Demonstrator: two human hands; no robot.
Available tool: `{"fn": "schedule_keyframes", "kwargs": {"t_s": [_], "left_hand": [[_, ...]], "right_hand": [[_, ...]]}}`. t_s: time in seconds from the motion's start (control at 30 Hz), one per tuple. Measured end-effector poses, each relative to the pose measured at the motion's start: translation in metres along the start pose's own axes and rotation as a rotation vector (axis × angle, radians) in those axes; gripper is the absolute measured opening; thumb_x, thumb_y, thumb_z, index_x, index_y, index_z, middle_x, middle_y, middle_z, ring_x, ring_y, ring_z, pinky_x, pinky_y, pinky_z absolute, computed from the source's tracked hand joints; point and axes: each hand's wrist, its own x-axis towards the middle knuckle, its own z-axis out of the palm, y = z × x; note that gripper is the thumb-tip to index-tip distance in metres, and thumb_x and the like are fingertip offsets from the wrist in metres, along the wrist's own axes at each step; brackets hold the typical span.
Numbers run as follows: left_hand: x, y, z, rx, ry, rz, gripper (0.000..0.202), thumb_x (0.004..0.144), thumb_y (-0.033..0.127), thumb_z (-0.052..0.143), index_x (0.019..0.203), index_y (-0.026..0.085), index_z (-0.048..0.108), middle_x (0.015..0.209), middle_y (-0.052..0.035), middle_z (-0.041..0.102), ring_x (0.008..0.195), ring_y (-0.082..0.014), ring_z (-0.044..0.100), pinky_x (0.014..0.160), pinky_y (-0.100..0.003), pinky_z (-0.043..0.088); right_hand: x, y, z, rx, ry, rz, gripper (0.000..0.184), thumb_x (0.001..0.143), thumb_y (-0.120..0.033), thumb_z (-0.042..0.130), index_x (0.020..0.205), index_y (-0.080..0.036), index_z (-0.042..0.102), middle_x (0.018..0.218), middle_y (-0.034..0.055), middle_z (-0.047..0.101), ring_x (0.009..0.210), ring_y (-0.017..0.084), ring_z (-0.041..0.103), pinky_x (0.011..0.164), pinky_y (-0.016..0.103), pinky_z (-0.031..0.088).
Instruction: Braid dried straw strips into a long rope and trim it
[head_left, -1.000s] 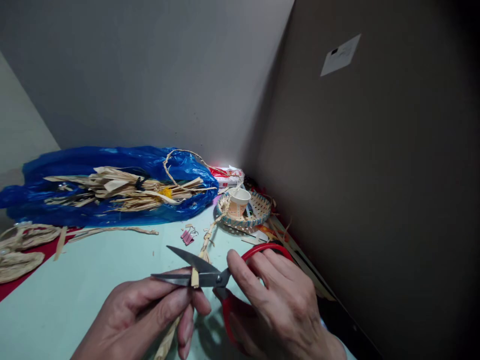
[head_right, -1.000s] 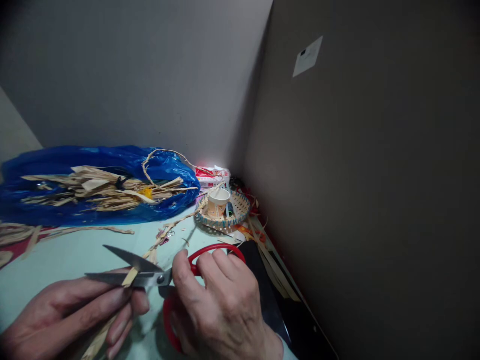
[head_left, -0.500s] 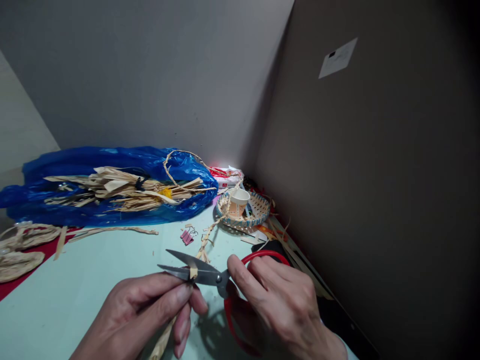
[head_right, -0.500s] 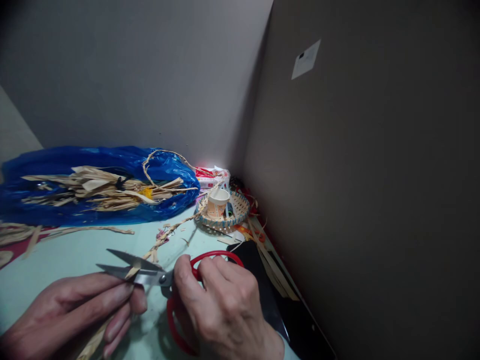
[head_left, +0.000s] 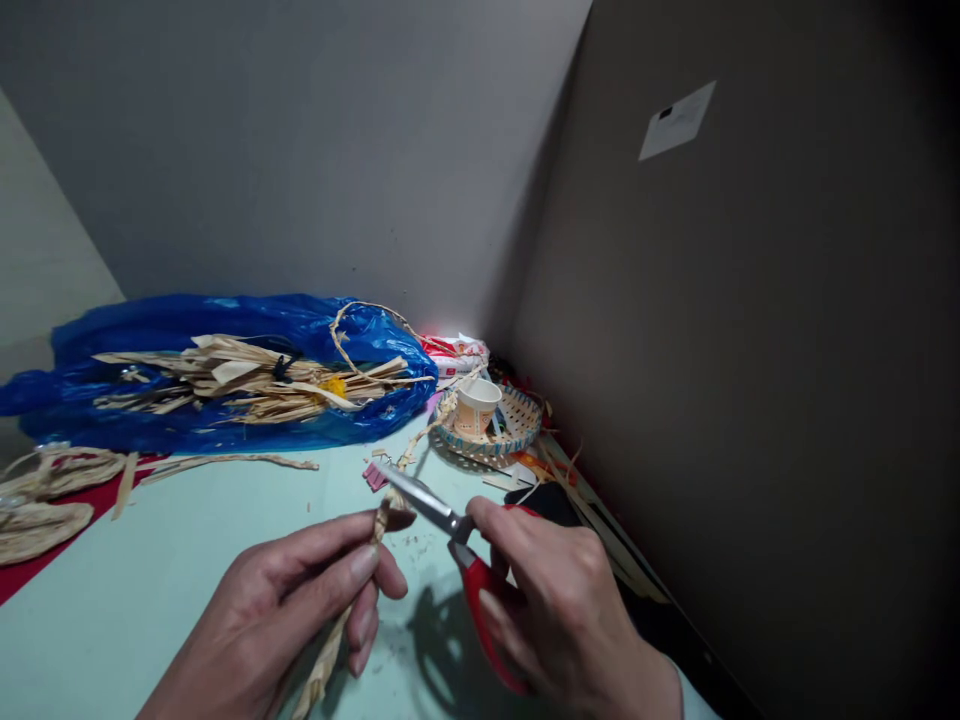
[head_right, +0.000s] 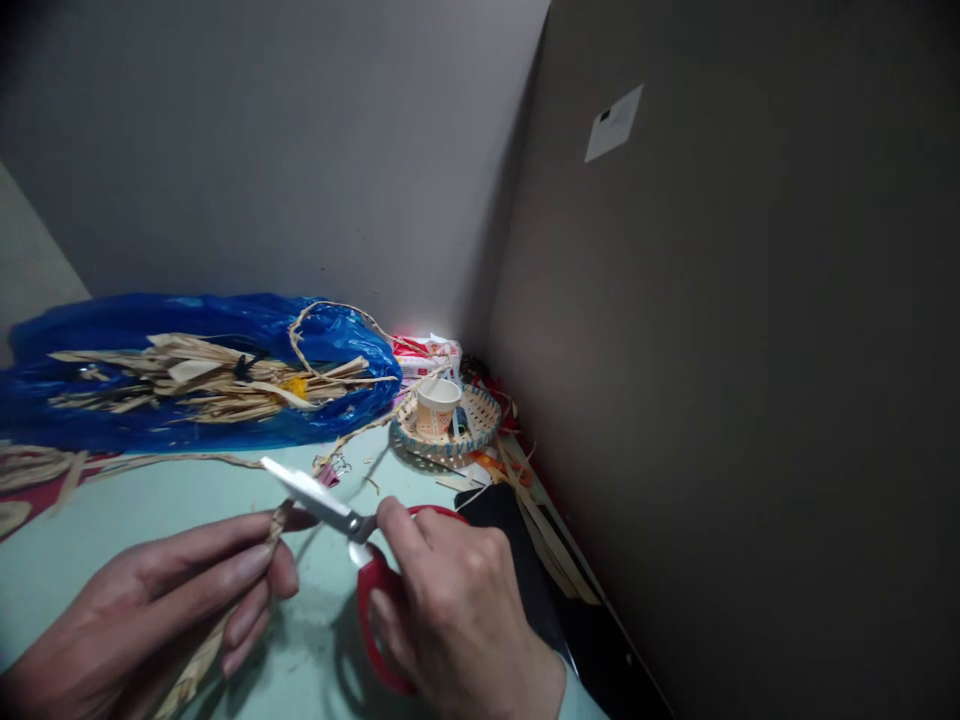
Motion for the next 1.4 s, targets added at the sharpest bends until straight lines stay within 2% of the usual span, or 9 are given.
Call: {"fn": "schedule_keyframes", "kwargs": {"t_s": [0.13,0.23,0.37,0.6,0.77,1.0,1.17,1.27,1.4], "left_hand": [[-0.001,0.000,0.000,-0.082,0.012,-0.012,0.036,0.069,0.044,0.081,0.094,0.023,0.066,0.058,0.0012,0.064,0.044,-0.0057,0.034,0.041,-0.016,0.028],[-0.002,0.002,-0.001,-0.010,0.023,0.014,0.038,0.074,0.050,0.075,0.098,0.024,0.062,0.056,0.0026,0.060,0.044,-0.0050,0.030,0.041,-0.015,0.023],[-0.002,0.006,-0.001,0.063,0.067,0.028,0.033,0.074,0.049,0.075,0.091,0.023,0.063,0.054,0.0040,0.059,0.041,-0.0037,0.029,0.039,-0.016,0.022],[-0.002,0.008,0.003,-0.129,0.050,-0.108,0.036,0.062,0.044,0.086,0.083,0.021,0.068,0.053,0.0082,0.047,0.045,-0.0024,0.019,0.038,-0.012,0.014],[-0.001,0.007,0.002,-0.053,0.024,-0.090,0.038,0.063,0.048,0.086,0.080,0.020,0.068,0.049,0.0117,0.035,0.043,-0.0006,0.013,0.037,-0.012,0.012],[0.000,0.006,0.000,-0.171,0.029,-0.154,0.018,0.071,0.033,0.081,0.074,0.020,0.070,0.061,0.0020,0.062,0.044,-0.0047,0.043,0.042,-0.014,0.040],[-0.001,0.005,-0.001,-0.302,0.061,-0.191,0.016,0.072,0.025,0.079,0.083,0.019,0.070,0.055,0.0044,0.056,0.045,-0.0051,0.041,0.038,-0.012,0.033],[0.001,0.005,-0.005,-0.335,0.136,-0.196,0.015,0.070,0.024,0.080,0.077,0.019,0.068,0.052,0.0059,0.052,0.041,-0.0042,0.037,0.035,-0.012,0.029],[0.005,0.002,-0.010,-0.310,0.100,-0.174,0.015,0.072,0.028,0.078,0.071,0.019,0.066,0.045,0.0083,0.044,0.037,-0.0032,0.031,0.033,-0.012,0.028]], "right_hand": [[0.001,0.005,-0.001,0.090,0.021,0.142,0.021,0.085,-0.012,0.048,0.103,-0.016,0.057,0.075,0.0011,0.064,0.059,0.014,0.058,0.056,0.024,0.040],[0.001,0.006,0.000,0.097,-0.013,0.194,0.022,0.083,-0.012,0.049,0.102,-0.018,0.057,0.076,0.0008,0.066,0.059,0.014,0.059,0.056,0.023,0.040],[0.003,0.003,0.001,0.100,-0.049,0.210,0.021,0.084,-0.013,0.047,0.101,-0.017,0.058,0.072,0.0005,0.064,0.053,0.013,0.051,0.052,0.023,0.038],[0.003,0.000,-0.001,0.118,-0.074,0.211,0.016,0.085,-0.014,0.048,0.098,-0.017,0.057,0.071,0.0001,0.061,0.051,0.012,0.046,0.049,0.022,0.037],[0.003,0.000,-0.001,0.115,-0.084,0.212,0.019,0.084,-0.014,0.049,0.099,-0.016,0.058,0.071,0.0008,0.062,0.051,0.012,0.048,0.049,0.022,0.038],[0.005,-0.002,-0.002,0.094,-0.045,0.123,0.020,0.084,-0.012,0.048,0.100,-0.015,0.059,0.072,0.0020,0.062,0.055,0.014,0.053,0.051,0.024,0.040],[0.004,-0.003,0.000,0.091,-0.049,0.075,0.023,0.084,-0.016,0.050,0.105,-0.016,0.058,0.074,0.0012,0.059,0.060,0.015,0.052,0.054,0.025,0.038],[0.003,-0.002,0.001,0.089,-0.080,0.105,0.022,0.083,-0.017,0.052,0.105,-0.018,0.057,0.077,0.0016,0.059,0.064,0.016,0.052,0.056,0.026,0.037],[0.004,-0.001,0.004,0.040,-0.101,0.128,0.027,0.080,-0.020,0.057,0.107,-0.018,0.056,0.082,0.0038,0.056,0.071,0.020,0.050,0.063,0.031,0.040]]}}
